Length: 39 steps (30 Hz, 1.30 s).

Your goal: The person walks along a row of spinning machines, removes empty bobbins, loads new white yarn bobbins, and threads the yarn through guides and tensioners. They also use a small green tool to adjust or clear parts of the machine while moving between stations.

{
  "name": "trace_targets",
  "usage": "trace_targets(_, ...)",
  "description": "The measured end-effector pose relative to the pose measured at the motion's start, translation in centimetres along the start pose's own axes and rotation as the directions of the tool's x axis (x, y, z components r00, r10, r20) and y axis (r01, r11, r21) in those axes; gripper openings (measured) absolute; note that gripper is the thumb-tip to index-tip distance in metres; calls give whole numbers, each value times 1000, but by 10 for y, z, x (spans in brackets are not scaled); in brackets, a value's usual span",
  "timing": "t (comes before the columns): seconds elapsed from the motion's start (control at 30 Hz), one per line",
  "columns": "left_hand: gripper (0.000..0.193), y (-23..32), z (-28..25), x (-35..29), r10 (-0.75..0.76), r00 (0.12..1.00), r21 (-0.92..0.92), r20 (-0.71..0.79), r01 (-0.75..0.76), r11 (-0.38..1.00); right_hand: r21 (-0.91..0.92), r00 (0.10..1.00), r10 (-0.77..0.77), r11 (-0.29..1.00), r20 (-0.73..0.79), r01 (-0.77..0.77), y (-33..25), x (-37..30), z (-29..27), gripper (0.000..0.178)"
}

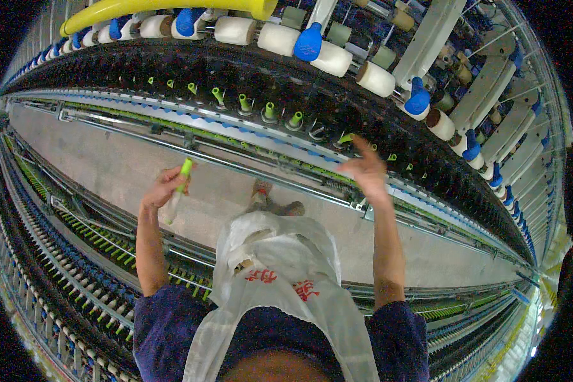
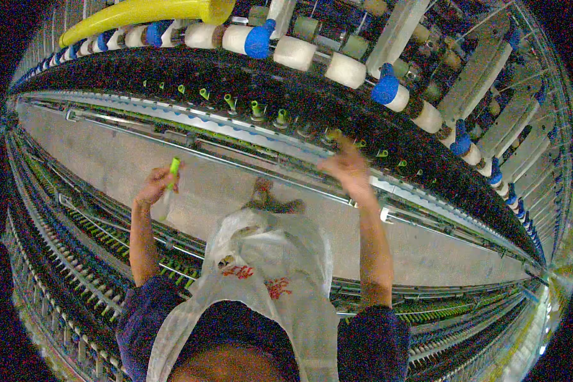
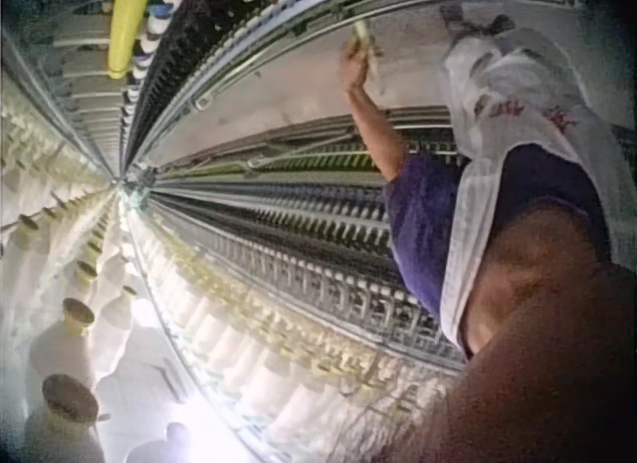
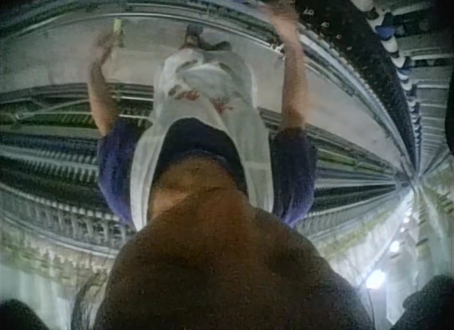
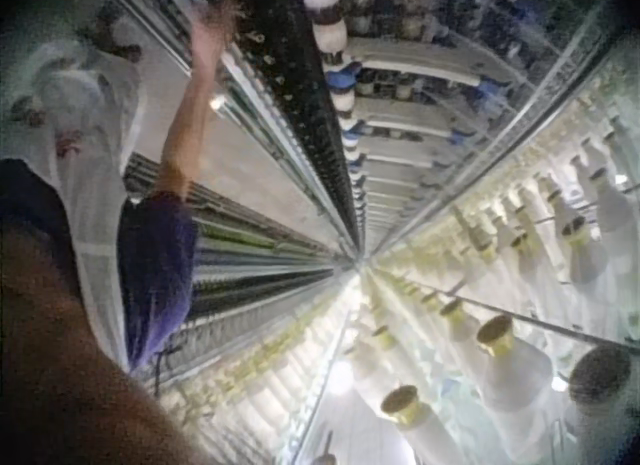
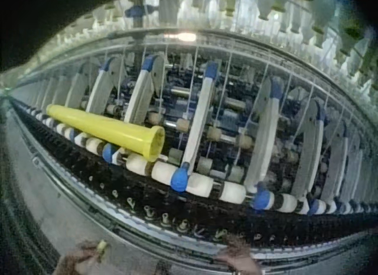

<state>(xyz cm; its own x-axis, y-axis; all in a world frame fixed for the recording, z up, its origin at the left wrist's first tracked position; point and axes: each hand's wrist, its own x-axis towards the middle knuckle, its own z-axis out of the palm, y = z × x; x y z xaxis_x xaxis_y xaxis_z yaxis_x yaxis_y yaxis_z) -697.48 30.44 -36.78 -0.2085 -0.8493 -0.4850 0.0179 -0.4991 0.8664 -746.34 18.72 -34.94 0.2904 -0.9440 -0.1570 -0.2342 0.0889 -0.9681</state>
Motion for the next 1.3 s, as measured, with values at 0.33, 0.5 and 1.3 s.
trace_targets(0.33,27,-5,0,15,-6,938,-308,-346,-108,945,-873,998,-59,488,-17,14,95,66,107,34)
trace_targets(0.5,20,-19,19,39,94,956,-211,-279,-157,965,-877,981,-55,459,-185,-140,104,57,104,28)
trace_targets(1.3,37,28,289,220,521,851,689,-68,-338,641,-29,989,-42,999,-139,38,-174,6,33,28)
